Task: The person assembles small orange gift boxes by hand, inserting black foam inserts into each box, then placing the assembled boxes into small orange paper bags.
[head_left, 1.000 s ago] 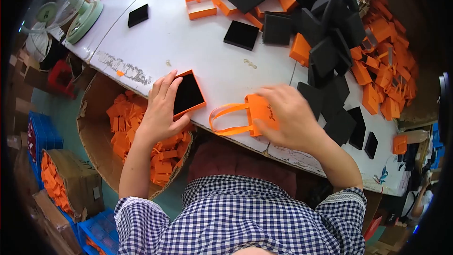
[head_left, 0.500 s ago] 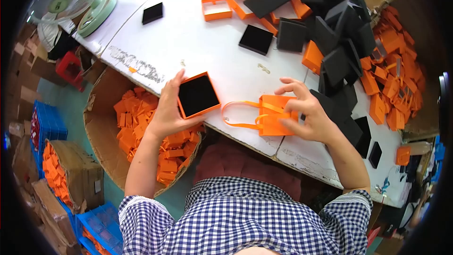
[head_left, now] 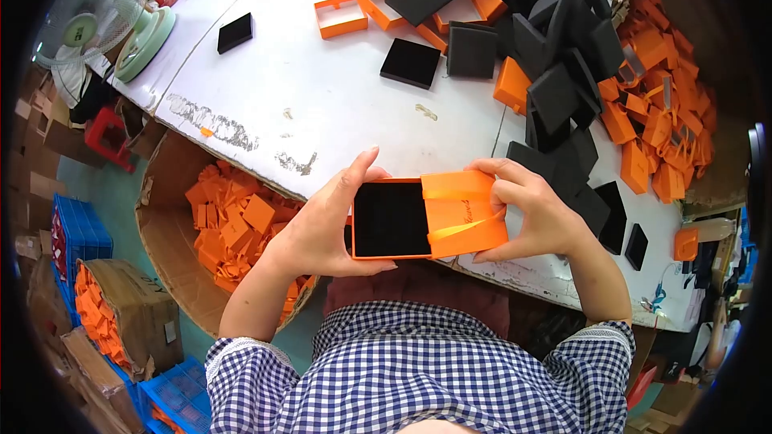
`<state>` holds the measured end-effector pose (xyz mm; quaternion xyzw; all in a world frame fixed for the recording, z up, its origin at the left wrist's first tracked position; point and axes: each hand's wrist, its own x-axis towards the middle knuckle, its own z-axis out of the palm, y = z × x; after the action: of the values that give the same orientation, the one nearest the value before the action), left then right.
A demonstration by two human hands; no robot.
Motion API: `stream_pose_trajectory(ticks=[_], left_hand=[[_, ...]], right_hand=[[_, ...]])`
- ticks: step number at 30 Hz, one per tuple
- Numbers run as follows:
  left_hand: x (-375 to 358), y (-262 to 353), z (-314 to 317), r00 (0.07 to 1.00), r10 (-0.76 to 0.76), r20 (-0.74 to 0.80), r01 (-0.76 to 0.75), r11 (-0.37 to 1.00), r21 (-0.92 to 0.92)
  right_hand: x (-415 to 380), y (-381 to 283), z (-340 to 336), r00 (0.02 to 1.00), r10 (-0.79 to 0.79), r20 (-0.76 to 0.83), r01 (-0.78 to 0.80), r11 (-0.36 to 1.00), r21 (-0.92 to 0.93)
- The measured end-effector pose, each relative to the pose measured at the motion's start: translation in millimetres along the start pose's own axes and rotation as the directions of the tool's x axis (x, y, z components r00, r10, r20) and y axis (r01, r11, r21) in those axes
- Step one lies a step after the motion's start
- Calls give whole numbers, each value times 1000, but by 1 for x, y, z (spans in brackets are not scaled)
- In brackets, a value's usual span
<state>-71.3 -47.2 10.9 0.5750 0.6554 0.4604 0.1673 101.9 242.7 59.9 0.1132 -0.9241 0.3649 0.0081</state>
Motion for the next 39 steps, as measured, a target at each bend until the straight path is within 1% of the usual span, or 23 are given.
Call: stream_pose_trajectory(ticks=[2, 4, 5, 9, 11, 12, 13, 15, 16, 18, 20, 23, 25, 27, 28, 30, 31, 33, 34, 35, 36, 38, 39], left_hand=[[3, 2, 3, 999, -32, 15, 32, 999, 29], [7, 4, 18, 999, -27, 24, 30, 993, -116], [12, 9, 25, 994, 106, 25, -103, 991, -85], [3, 5, 45, 992, 125, -32, -127, 989, -80], [-15, -2, 41, 991, -106, 78, 110, 993, -48], [-24, 0, 23, 993, -101, 65, 100, 995, 16], [-34, 8, -3, 994, -99, 48, 95, 992, 79], [-55, 34, -66, 896, -444, -22, 444, 891, 93], [-57, 36, -95, 934, -358, 2, 329, 862, 386], [-35, 32, -117, 924, -383, 26, 302, 766, 567], [0, -18, -115, 948, -318, -34, 278, 770, 574], [83, -112, -100, 969, -175, -175, 247, 691, 679], [131, -174, -103, 957, -66, -282, 257, 643, 722], [156, -205, -117, 948, -107, -301, 307, 567, 765], [158, -207, -122, 934, -94, -344, 323, 633, 703], [138, -223, -141, 958, 5, -286, 226, 602, 766], [123, -209, -138, 959, 0, -284, 228, 597, 769], [82, -171, -132, 978, -148, -150, 203, 852, 483], [64, -149, -119, 957, -247, -153, 287, 881, 377], [50, -127, -103, 994, -14, -110, 63, 884, 463], [41, -103, -80, 994, -31, -103, 66, 930, 361], [25, -67, -33, 999, -39, -8, 40, 969, 243], [26, -51, -8, 999, -43, 28, 38, 983, 177]], right_hand=[[-1, -8, 11, 999, 1, -51, 0, 1000, 11], [3, -18, 28, 994, -16, -111, 20, 999, 30], [7, -21, 39, 992, -35, -125, 44, 997, 71], [6, -11, 77, 986, -37, -162, 70, 977, 202], [3, -11, 87, 984, -53, -170, 89, 974, 210], [4, -9, 87, 982, -90, -168, 126, 968, 218], [-3, -13, 67, 987, -53, -154, 68, 994, 91], [-28, -8, 13, 989, 78, -122, -119, 917, -381], [-37, -2, -6, 971, 180, -158, -235, 832, -502], [-58, 26, -18, 934, 295, -203, -355, 690, -630], [-68, 61, -24, 946, 279, -167, -325, 820, -470], [-59, 60, -20, 966, 191, -176, -254, 831, -495], [-58, 69, -16, 939, 206, -275, -318, 823, -470], [-62, 75, -13, 920, 175, -350, -333, 820, -466], [-64, 77, -15, 913, 114, -393, -303, 833, -462], [-72, 59, -19, 886, 39, -463, -271, 852, -447], [-75, 45, -22, 851, 55, -521, -278, 890, -360], [-78, 37, -19, 783, 107, -613, -268, 947, -177], [-77, 38, -15, 752, 137, -645, -251, 964, -88], [-74, 38, -11, 706, 321, -632, -308, 942, 134], [-65, 32, -9, 669, 458, -585, -262, 882, 392], [-45, 18, -12, 766, 530, -365, -227, 753, 617], [-32, 14, -7, 788, 560, -256, -304, 716, 629]])
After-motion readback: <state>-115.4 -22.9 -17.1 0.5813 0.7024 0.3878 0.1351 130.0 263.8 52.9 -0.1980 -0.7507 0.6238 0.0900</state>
